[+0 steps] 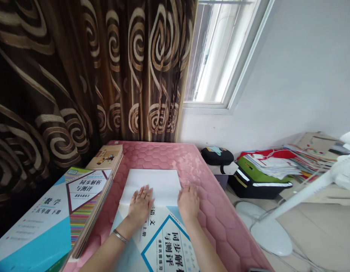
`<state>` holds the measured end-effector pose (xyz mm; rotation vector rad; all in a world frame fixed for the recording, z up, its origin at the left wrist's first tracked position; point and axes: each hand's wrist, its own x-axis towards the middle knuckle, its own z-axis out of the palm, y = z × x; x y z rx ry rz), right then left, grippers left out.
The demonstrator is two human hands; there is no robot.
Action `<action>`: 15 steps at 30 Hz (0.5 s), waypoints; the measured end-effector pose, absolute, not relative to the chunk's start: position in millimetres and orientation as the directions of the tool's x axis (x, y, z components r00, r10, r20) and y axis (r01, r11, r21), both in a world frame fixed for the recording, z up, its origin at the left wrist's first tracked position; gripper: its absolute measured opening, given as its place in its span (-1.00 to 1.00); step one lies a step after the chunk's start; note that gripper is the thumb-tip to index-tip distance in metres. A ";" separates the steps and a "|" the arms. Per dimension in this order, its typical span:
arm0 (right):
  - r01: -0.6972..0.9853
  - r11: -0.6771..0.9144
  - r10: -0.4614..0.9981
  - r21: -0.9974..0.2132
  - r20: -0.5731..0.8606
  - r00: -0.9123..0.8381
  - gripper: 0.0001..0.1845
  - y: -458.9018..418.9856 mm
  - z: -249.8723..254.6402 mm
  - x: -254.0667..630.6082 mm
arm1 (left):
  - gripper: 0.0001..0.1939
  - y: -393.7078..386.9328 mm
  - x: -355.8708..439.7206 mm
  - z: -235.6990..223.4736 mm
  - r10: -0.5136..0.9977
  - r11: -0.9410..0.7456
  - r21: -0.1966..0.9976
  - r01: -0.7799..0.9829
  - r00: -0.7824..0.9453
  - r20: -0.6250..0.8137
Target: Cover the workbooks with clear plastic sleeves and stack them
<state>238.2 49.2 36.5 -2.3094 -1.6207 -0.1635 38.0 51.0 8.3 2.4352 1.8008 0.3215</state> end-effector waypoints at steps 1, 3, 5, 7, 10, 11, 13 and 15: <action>0.961 -0.221 0.912 -0.164 0.314 0.263 -0.56 48.6 38.2 230.3 | -0.46 51.4 37.6 8.6 0.954 -0.298 0.202 0.933 0.282 0.104; 0.986 0.029 0.941 -0.166 0.338 0.029 -0.53 48.5 38.9 210.0 | -0.45 51.4 37.1 10.6 0.954 -0.300 0.203 0.932 0.287 0.090; 0.946 0.252 0.936 -0.203 0.300 -0.185 -0.49 49.7 35.4 188.2 | -0.45 51.1 37.7 12.7 0.952 -0.305 0.198 0.931 0.294 0.083; 0.919 0.317 0.937 -0.235 0.224 -0.266 -0.45 51.8 29.8 172.6 | -0.45 51.1 38.3 14.3 0.951 -0.310 0.191 0.931 0.299 0.084; 0.945 0.232 0.971 -0.229 0.107 -0.212 -0.40 54.9 23.0 172.4 | -0.47 53.0 31.4 15.6 0.952 -0.302 0.184 0.935 0.287 0.105; 0.957 0.195 0.980 -0.213 0.081 -0.181 -0.39 55.5 21.9 178.7 | -0.47 54.4 25.3 15.8 0.955 -0.289 0.178 0.941 0.271 0.117; 0.976 0.126 0.992 -0.177 0.049 -0.119 -0.38 55.9 20.5 197.3 | -0.47 58.5 7.4 15.4 0.963 -0.244 0.156 0.957 0.221 0.152; 0.986 0.075 0.997 -0.150 0.036 -0.070 -0.38 55.6 19.0 218.1 | -0.49 64.0 -14.7 14.2 0.968 -0.179 0.138 0.974 0.150 0.199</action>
